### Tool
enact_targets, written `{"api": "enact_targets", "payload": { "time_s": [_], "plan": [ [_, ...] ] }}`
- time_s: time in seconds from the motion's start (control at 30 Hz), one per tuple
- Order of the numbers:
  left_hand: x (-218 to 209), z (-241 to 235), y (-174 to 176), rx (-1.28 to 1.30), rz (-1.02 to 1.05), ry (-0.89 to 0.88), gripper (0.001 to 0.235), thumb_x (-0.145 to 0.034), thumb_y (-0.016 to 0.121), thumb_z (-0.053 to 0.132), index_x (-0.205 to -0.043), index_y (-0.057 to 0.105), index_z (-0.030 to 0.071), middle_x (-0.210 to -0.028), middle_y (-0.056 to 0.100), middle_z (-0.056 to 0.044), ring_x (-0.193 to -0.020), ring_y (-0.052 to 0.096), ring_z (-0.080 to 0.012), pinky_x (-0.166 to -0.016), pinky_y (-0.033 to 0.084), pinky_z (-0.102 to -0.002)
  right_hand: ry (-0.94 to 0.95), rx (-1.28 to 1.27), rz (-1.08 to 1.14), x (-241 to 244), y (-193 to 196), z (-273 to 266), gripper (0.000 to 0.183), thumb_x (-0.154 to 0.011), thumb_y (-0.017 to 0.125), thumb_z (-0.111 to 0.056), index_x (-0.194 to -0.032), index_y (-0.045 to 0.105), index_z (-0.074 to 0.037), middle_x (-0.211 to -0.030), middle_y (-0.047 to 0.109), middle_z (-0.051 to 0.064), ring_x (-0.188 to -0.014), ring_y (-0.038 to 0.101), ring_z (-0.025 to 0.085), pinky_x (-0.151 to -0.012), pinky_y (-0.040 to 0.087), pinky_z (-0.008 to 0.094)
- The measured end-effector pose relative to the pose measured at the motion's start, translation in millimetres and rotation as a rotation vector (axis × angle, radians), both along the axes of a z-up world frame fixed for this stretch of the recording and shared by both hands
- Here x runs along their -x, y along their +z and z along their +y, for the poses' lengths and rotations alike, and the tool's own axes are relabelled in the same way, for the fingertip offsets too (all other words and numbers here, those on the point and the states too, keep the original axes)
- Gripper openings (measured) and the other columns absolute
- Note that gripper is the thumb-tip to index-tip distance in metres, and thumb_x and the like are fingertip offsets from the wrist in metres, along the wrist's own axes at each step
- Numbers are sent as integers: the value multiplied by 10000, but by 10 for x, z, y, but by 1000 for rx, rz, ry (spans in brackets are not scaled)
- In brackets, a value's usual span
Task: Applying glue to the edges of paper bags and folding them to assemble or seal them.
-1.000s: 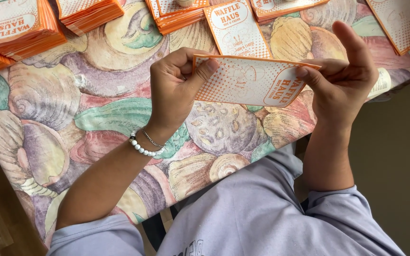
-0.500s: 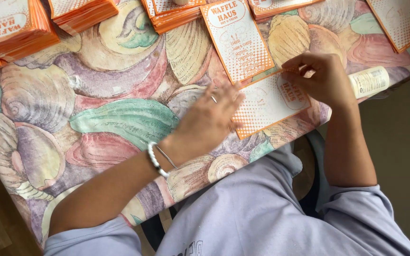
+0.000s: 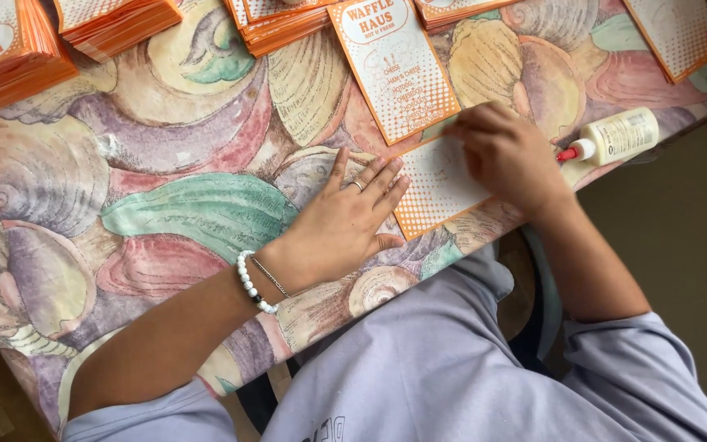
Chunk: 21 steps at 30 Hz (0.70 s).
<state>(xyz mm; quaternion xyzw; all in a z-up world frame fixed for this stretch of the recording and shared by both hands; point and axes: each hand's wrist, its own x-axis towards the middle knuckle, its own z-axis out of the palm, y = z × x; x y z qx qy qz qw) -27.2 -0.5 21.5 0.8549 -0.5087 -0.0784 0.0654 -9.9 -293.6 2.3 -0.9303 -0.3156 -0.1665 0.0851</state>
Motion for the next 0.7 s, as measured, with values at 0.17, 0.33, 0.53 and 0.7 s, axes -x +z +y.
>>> {"api": "enact_targets", "payload": {
  "time_s": [0.17,0.33,0.53,0.7],
  "plan": [
    [-43,-24,-122,44,-65,-10,779,-1018,323,646,-1575,340,101,-1634,329,-194,-1527,277,-309,-1194,126,-697,-174,121,43,13,151,-389,270,-996,677,11,-1119,855,-150,-1063,674,50,-983,573,242,-742,577,372],
    [146,-94,-85,197,-59,52,759,-1045,340,621,-1581,355,82,-1582,379,-306,-1428,430,-471,-1204,211,-651,-514,-171,13,650,309,-313,287,-1052,650,64,-1299,796,35,-871,650,85,-689,581,203,-626,459,365],
    [717,-311,48,541,404,113,855,-1046,413,543,-1610,93,-14,-1699,214,-250,-1581,271,-385,-1260,166,-647,-874,-583,653,1425,413,208,967,-907,693,-359,-1678,168,-104,-911,791,31,-713,702,132,-727,518,281],
    [685,-310,53,619,529,53,836,-1036,508,472,-1601,138,-21,-1671,291,-256,-1556,325,-393,-1261,197,-615,-690,-948,299,1435,82,181,768,-994,714,-65,-1635,292,-79,-967,659,82,-742,599,95,-683,514,225]
  ]
}}
